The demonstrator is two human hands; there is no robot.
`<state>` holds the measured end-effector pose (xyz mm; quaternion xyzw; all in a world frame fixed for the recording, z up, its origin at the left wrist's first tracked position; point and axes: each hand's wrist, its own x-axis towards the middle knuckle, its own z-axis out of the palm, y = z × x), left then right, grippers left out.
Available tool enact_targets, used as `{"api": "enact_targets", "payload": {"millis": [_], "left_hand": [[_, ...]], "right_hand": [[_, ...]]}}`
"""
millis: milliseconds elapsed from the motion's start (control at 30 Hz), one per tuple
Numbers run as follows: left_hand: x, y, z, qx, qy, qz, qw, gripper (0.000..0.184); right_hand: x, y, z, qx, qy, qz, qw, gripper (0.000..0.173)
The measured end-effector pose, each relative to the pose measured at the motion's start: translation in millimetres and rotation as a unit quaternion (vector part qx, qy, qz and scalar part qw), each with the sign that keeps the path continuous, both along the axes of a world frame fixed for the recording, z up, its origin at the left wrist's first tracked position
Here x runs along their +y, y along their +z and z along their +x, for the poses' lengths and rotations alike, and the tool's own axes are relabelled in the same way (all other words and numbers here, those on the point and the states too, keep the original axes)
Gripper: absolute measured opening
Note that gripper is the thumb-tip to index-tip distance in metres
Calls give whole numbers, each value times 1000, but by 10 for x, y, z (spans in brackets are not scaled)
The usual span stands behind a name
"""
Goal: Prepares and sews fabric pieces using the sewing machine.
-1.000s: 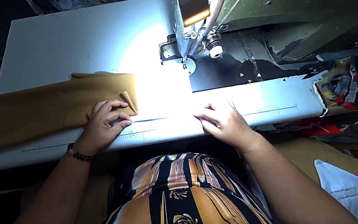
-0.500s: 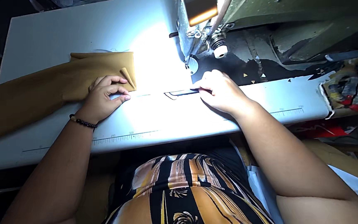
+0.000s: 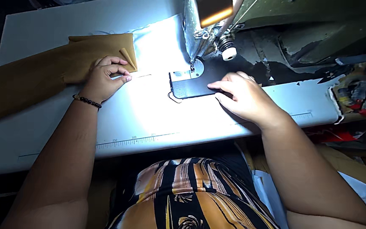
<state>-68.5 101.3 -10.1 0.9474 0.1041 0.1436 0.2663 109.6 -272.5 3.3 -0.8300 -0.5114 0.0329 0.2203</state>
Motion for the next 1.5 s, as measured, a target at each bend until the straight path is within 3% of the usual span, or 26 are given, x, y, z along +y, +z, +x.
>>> {"api": "enact_targets", "payload": {"millis": [100, 200, 300, 367, 433, 500, 567, 600, 733, 867, 1067, 1267, 1500], "left_hand": [[-29, 10, -31, 2, 7, -1, 1000, 19], [-302, 168, -316, 120, -30, 32, 992, 24], [-1115, 370, -791, 276, -67, 70, 956, 57], [-1785, 446, -857, 322, -97, 58, 940, 69], [-2279, 476, -707, 318, -143, 71, 934, 58], [-2483, 376, -501, 205, -162, 161, 952, 34], [-2466, 238, -398, 81, -161, 223, 958, 24], [-2422, 218, -382, 67, -164, 223, 959, 25], [-2345, 111, -454, 160, -189, 62, 967, 31], [-2275, -25, -429, 80, -186, 31, 979, 31], [-1904, -4, -32, 42, -189, 30, 981, 42], [-1554, 1, 399, 57, -190, 35, 979, 35], [-1147, 4, 891, 28, -203, 72, 976, 37]], "right_hand": [[-223, 98, -45, 17, 21, 71, 997, 32], [-611, 100, 66, 24, -14, 86, 996, 27], [-971, -77, 124, 56, -122, 71, 988, 26], [-893, -207, -88, 72, -125, 111, 983, 25], [-632, -302, -417, 82, -32, 156, 984, 23], [-388, -312, -664, 72, 60, 163, 982, 24], [-333, -314, -809, 37, 92, 150, 984, 23], [-351, -327, -836, 14, 94, 144, 985, 24], [-438, -382, -880, -25, 89, 148, 985, 26], [-342, -361, -781, -35, 96, 144, 984, 26], [-4, -282, -426, -52, 96, 119, 987, 28], [242, -233, -135, -30, 77, 78, 994, 34], [294, -264, -130, -25, 45, 77, 996, 40]]}}
